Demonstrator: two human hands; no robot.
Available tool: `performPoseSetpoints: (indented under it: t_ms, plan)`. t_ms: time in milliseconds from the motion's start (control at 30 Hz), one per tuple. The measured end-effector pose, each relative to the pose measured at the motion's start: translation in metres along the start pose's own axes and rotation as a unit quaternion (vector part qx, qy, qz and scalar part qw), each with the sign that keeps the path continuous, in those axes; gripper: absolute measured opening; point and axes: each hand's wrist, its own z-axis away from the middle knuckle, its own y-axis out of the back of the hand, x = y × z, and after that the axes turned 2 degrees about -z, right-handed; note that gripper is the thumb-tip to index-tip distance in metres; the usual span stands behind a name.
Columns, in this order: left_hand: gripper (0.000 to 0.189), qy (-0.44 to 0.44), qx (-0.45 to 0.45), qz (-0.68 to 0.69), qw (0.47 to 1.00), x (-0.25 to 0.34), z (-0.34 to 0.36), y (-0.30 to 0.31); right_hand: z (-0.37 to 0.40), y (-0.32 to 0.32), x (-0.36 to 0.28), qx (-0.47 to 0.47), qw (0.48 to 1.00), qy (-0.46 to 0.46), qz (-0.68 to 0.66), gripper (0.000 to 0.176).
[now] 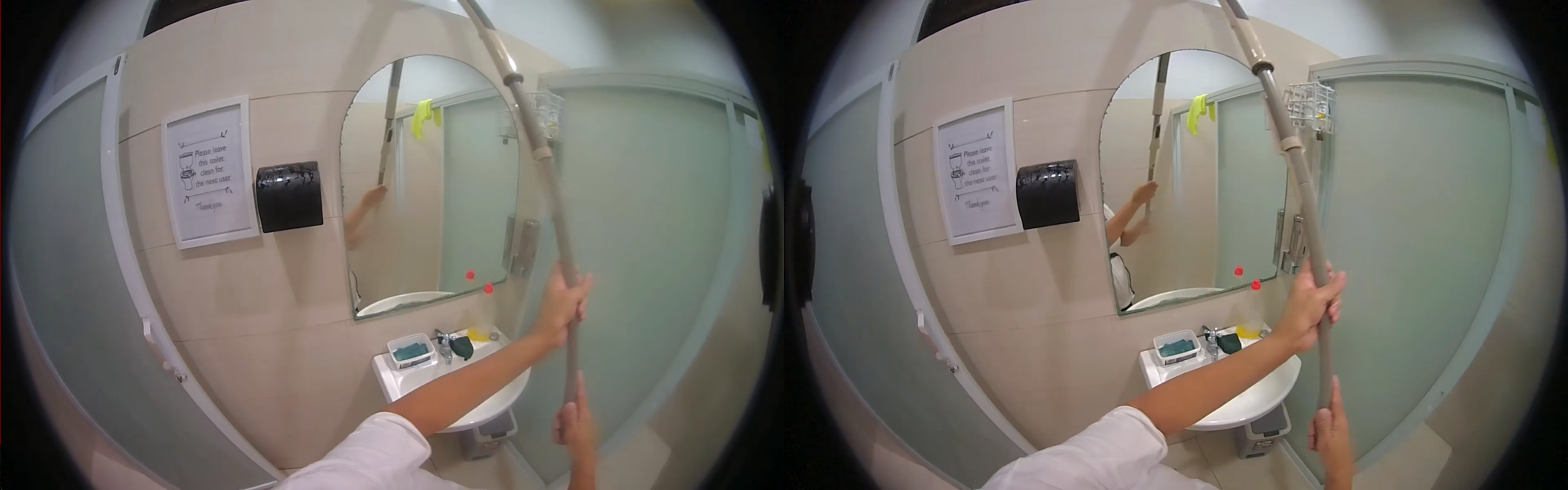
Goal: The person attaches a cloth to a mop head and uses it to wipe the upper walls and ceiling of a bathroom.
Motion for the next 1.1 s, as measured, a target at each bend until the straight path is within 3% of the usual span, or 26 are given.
performPoseSetpoints:
  t_ms: [167, 267, 333, 467, 533, 567, 667, 700, 800, 867, 967, 1100]
  plan:
    - [0.023, 0.027, 0.016, 0.024, 0.999, -0.007, 0.061, 0.037, 0.036, -0.034, 0.03, -0.069, 0.997, 0.0, -0.031, 0.061]
    - [0.022, 0.024, 0.023, 0.028, 0.999, -0.011, 0.092, 0.053, 0.054, -0.054, 0.039, -0.097, 0.992, -0.036, -0.071, 0.058]
    - [0.02, 0.028, 0.038, 0.039, 0.998, -0.011, 0.099, 0.063, 0.061, -0.067, 0.031, -0.09, 0.986, -0.114, -0.082, 0.058]
    - [0.021, -0.006, 0.073, -0.04, 0.997, 0.02, 0.074, 0.077, 0.028, -0.087, 0.029, -0.104, 0.992, -0.001, -0.072, 0.052]
    - [0.023, 0.008, 0.071, -0.092, 0.993, 0.052, 0.04, 0.089, 0.001, -0.105, -0.011, -0.097, 0.993, 0.019, -0.06, 0.049]
    - [0.023, -0.069, 0.048, -0.1, 0.991, 0.072, 0.024, 0.088, -0.016, -0.112, -0.034, -0.102, 0.992, 0.006, -0.075, 0.048]
    - [0.019, -0.135, 0.124, -0.144, 0.972, 0.15, -0.034, 0.069, -0.077, -0.13, -0.085, -0.104, 0.985, 0.112, -0.08, 0.048]
    - [0.019, -0.216, 0.075, -0.148, 0.962, 0.172, -0.047, 0.069, -0.093, -0.137, -0.106, -0.104, 0.982, 0.129, -0.09, 0.048]
    - [0.018, -0.198, 0.127, -0.176, 0.956, 0.241, -0.073, 0.052, -0.12, -0.161, -0.157, -0.103, 0.978, 0.15, -0.106, 0.049]
    - [0.018, -0.189, 0.145, -0.182, 0.954, 0.255, -0.066, 0.057, -0.118, -0.173, -0.173, -0.095, 0.984, 0.109, -0.104, 0.05]
    - [0.017, -0.182, 0.12, -0.206, 0.954, 0.242, -0.042, 0.087, -0.103, -0.196, -0.135, -0.112, 0.981, 0.11, -0.116, 0.05]
    - [0.022, -0.166, 0.134, -0.232, 0.949, 0.175, 0.047, 0.127, -0.058, -0.224, -0.039, -0.104, 0.98, 0.141, -0.091, 0.051]
